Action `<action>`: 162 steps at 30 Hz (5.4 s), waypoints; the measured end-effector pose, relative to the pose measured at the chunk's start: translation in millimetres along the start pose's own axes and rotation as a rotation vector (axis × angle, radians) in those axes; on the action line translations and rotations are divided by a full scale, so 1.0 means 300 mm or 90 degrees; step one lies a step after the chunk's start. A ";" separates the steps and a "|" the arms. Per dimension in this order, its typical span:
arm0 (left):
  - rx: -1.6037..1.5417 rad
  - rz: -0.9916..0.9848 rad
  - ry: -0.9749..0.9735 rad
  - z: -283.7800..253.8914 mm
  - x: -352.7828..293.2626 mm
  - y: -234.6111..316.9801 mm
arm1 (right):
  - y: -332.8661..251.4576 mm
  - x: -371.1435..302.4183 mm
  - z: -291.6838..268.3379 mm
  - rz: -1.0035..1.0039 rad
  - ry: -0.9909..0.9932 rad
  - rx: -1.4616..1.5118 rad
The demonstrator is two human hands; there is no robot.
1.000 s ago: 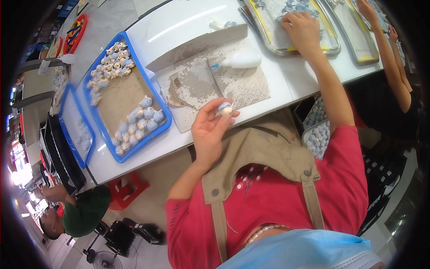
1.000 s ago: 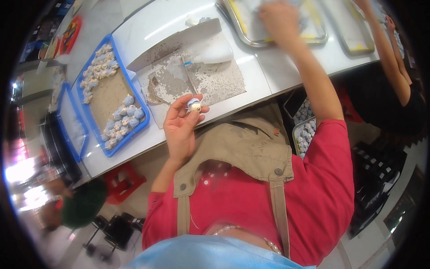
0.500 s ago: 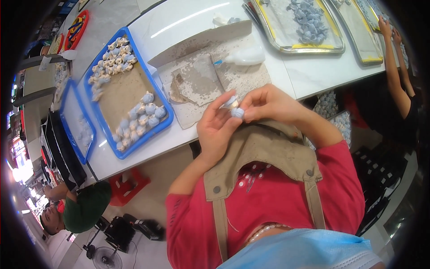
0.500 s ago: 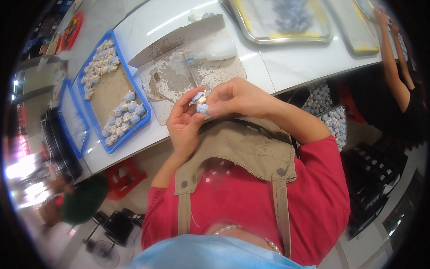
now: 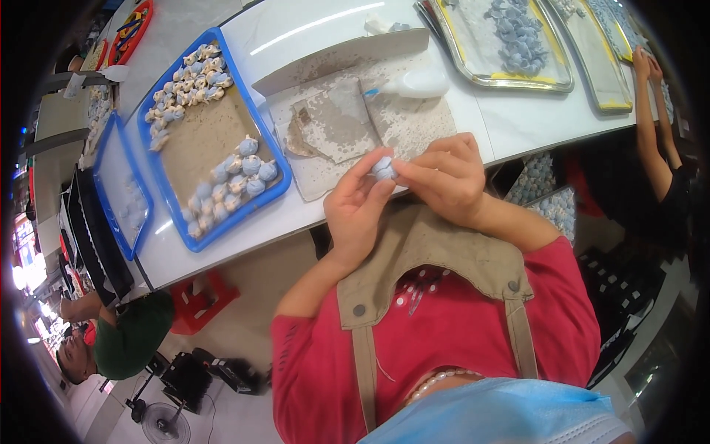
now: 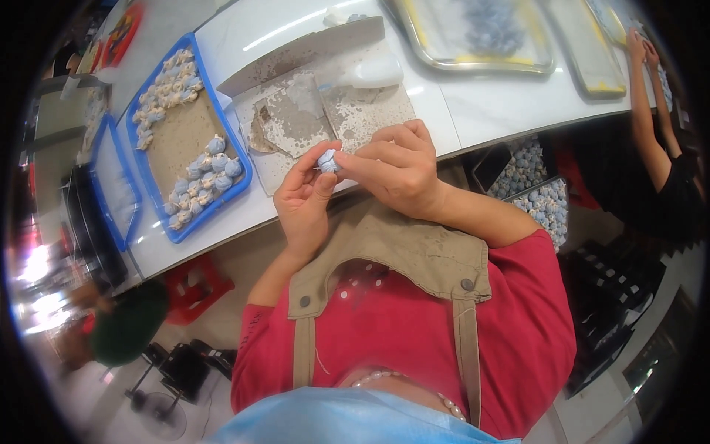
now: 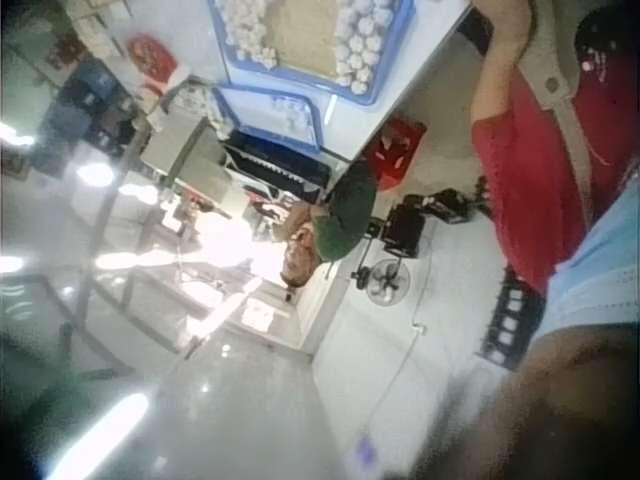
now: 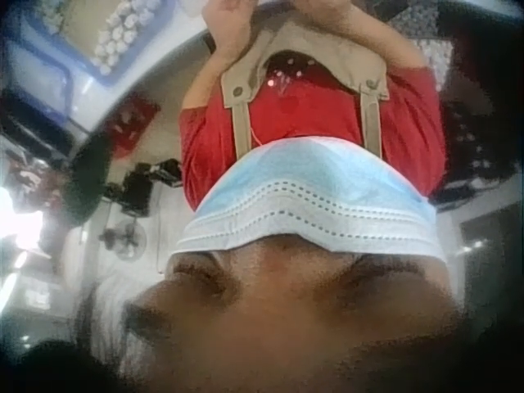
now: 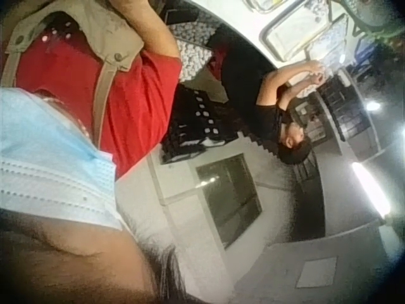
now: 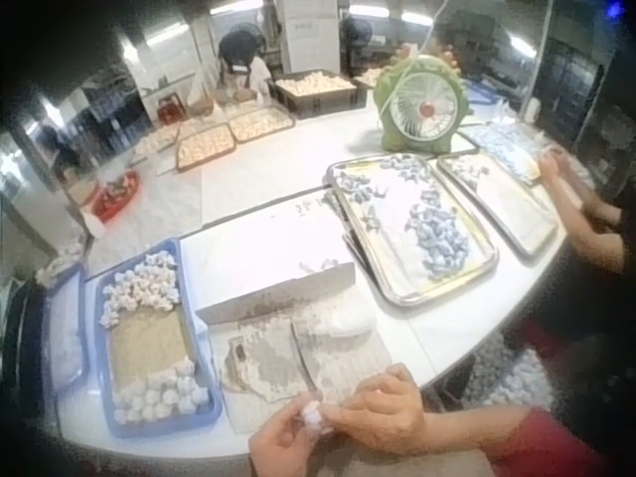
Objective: The person assembles figurines by gluing small white components onto blue bases with a glue bottle.
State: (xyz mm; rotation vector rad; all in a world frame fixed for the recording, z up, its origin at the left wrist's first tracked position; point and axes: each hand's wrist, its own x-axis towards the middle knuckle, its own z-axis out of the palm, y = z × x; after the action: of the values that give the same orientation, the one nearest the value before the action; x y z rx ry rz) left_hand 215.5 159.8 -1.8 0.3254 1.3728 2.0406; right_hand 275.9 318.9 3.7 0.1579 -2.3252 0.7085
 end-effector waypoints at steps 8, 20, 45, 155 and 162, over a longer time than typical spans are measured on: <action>0.091 -0.006 0.018 0.010 -0.011 0.001 | 0.013 0.030 -0.029 0.001 -0.031 -0.024; 0.090 0.027 -0.096 0.017 -0.014 0.034 | 0.066 0.064 -0.077 0.290 -0.252 0.564; 0.719 0.195 0.155 -0.223 0.064 0.276 | 0.047 0.078 -0.042 0.279 -0.185 0.605; 0.027 0.062 0.013 -0.046 0.005 0.021 | 0.478 0.089 -0.177 0.152 0.058 -0.315; 0.016 -0.003 0.041 -0.003 0.021 0.003 | 0.649 0.195 -0.233 0.145 0.007 -0.582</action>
State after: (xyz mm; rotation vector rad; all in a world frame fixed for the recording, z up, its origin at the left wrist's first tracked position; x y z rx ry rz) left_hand 209.8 163.0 -2.3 0.2701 1.4373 2.0478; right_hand 214.6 524.9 -2.4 -0.5216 -2.4397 -0.2990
